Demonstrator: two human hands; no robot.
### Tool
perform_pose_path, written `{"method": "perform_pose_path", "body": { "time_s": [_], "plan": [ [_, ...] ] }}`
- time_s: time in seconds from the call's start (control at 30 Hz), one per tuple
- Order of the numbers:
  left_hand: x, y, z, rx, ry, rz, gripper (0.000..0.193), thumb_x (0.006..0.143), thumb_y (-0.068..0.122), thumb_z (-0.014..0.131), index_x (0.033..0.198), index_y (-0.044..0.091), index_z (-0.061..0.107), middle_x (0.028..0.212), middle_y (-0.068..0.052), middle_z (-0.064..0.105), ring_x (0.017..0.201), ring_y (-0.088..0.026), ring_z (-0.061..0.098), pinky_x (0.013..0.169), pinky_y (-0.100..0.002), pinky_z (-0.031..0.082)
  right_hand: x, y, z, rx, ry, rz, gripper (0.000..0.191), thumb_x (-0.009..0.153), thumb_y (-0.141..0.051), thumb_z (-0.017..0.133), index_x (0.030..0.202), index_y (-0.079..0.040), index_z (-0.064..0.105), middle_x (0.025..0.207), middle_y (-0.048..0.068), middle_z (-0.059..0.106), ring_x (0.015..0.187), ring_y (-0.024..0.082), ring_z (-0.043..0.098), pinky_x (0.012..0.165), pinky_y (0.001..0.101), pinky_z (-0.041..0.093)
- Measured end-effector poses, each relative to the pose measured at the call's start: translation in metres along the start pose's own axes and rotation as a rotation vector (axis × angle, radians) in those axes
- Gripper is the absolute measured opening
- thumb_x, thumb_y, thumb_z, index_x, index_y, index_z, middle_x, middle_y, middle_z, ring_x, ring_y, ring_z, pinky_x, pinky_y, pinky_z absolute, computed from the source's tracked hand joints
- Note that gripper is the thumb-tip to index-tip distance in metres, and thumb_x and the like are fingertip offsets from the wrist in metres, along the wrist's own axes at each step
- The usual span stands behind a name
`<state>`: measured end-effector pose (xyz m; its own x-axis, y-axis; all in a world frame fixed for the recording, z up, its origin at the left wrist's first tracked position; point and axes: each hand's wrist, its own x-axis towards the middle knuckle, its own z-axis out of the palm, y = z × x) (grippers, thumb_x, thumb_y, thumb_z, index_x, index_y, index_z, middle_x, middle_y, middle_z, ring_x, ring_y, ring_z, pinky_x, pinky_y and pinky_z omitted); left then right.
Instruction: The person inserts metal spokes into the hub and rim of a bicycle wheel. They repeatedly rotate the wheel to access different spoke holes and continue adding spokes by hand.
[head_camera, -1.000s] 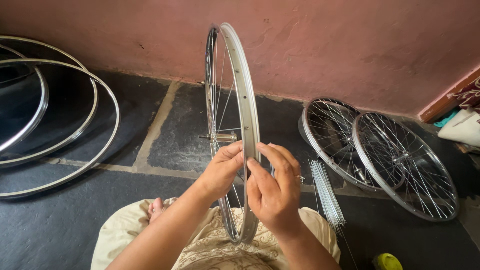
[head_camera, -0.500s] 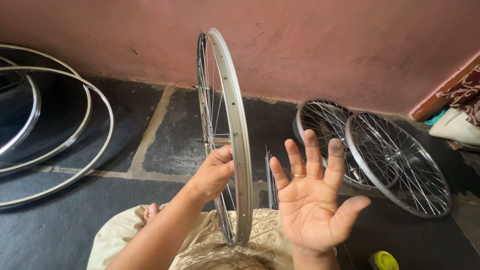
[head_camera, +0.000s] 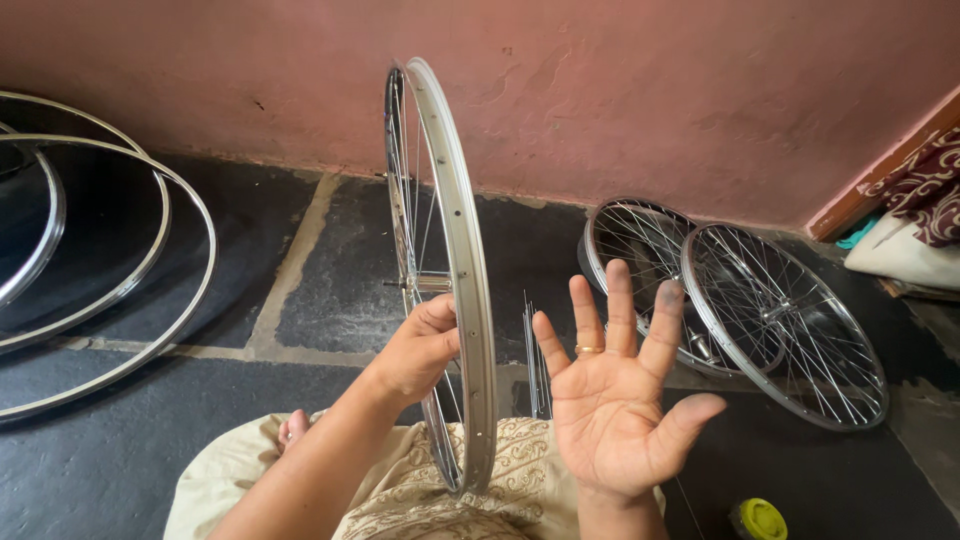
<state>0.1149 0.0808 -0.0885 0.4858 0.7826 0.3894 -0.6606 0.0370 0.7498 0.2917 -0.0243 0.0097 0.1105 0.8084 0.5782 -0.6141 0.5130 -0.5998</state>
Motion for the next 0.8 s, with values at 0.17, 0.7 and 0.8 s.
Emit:
{"method": "perform_pose_path", "body": {
  "time_s": [0.17,0.7,0.8],
  "plan": [
    [0.000,-0.005,-0.001,0.028,0.003,-0.022,0.033,0.099,0.030,0.070,0.119,0.004,0.071,0.106,0.000,0.074,0.097,-0.009,0.066,0.090,-0.028,0.053,-0.003,0.003,-0.004,0.045,-0.006,0.005,0.092,0.092,-0.077,0.041,0.165,-0.030,0.013,0.175,0.016,0.014,0.155,0.038,0.026,0.124,0.0630,0.027],
    [-0.006,-0.006,-0.011,0.007,0.021,0.008,0.020,0.094,0.017,0.078,0.106,0.003,0.071,0.091,-0.001,0.071,0.082,-0.011,0.066,0.074,-0.029,0.054,-0.008,-0.060,-0.008,0.293,-0.204,-0.297,0.086,0.095,-0.073,0.044,0.166,-0.028,0.022,0.175,0.013,0.017,0.154,0.037,0.032,0.116,0.0605,0.040],
    [-0.010,-0.009,-0.019,-0.018,0.011,0.005,0.020,0.092,0.017,0.078,0.104,0.002,0.071,0.090,-0.002,0.072,0.079,-0.011,0.066,0.070,-0.030,0.055,-0.002,-0.095,-0.012,0.304,-0.304,-0.481,0.086,0.095,-0.072,0.045,0.165,-0.027,0.023,0.174,0.014,0.018,0.153,0.038,0.033,0.116,0.0602,0.040]
  ]
}}
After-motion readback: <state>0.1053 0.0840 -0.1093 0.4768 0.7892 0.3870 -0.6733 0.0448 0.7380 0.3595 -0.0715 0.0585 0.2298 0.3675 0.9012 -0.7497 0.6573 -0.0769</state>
